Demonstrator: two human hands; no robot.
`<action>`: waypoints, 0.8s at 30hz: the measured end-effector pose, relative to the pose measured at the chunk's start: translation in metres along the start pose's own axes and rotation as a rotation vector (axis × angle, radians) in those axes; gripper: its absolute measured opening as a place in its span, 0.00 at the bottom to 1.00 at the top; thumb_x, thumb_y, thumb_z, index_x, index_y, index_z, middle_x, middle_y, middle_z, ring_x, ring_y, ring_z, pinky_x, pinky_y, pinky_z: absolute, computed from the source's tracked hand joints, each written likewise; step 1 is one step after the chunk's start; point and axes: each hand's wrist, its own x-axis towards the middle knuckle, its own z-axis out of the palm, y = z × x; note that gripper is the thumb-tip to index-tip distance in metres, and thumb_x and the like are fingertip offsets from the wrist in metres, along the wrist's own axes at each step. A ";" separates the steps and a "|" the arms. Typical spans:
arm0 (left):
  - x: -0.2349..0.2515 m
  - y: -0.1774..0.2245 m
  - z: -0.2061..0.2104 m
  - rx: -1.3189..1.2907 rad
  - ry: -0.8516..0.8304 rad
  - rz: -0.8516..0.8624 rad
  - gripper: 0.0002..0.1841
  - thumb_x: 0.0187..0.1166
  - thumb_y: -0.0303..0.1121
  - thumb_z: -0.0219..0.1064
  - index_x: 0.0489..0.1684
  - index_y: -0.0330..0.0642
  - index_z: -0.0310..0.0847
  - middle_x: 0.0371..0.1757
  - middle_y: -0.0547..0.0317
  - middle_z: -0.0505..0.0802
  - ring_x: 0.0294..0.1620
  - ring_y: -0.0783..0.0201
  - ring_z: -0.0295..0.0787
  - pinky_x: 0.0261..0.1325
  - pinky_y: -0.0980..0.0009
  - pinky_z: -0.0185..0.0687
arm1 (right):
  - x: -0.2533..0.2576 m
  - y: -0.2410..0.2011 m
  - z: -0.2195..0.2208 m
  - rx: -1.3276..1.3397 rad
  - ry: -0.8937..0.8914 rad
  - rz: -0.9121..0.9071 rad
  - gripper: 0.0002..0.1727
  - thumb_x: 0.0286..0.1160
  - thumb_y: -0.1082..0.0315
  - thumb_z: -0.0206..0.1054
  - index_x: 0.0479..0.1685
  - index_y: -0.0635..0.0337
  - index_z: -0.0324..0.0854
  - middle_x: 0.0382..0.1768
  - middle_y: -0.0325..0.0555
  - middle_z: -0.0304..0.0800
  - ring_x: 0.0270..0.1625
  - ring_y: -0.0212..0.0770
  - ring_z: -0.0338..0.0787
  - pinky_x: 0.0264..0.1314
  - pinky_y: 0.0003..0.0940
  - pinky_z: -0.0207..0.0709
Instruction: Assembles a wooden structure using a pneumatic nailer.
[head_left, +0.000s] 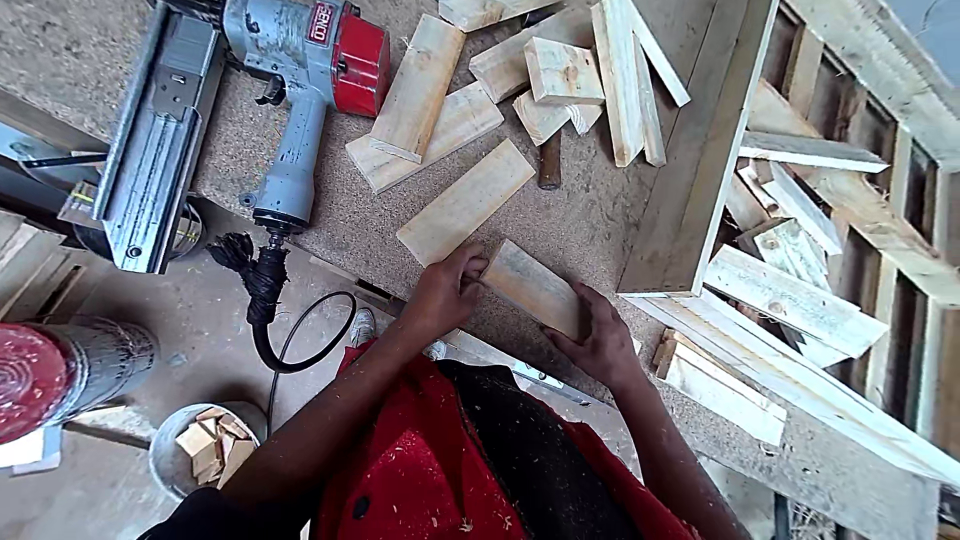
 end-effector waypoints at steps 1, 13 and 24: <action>-0.001 0.001 -0.002 0.017 -0.013 0.004 0.30 0.76 0.23 0.70 0.81 0.40 0.71 0.62 0.61 0.94 0.56 0.71 0.94 0.64 0.67 0.91 | -0.001 0.000 0.001 0.003 0.008 0.003 0.54 0.54 0.44 0.84 0.85 0.56 0.66 0.73 0.52 0.82 0.72 0.53 0.84 0.76 0.55 0.77; 0.007 0.009 -0.002 0.127 0.087 0.004 0.21 0.74 0.37 0.78 0.62 0.40 0.83 0.44 0.63 0.98 0.41 0.73 0.96 0.48 0.69 0.95 | 0.003 -0.005 0.004 0.054 0.030 -0.017 0.54 0.57 0.42 0.81 0.86 0.56 0.62 0.75 0.53 0.79 0.77 0.53 0.79 0.85 0.56 0.66; 0.007 0.018 0.000 0.161 0.083 -0.028 0.18 0.74 0.33 0.78 0.59 0.39 0.84 0.44 0.62 0.98 0.41 0.73 0.96 0.49 0.71 0.95 | 0.035 -0.031 0.022 0.064 0.086 -0.089 0.49 0.62 0.40 0.79 0.82 0.60 0.68 0.74 0.54 0.82 0.75 0.54 0.82 0.81 0.52 0.71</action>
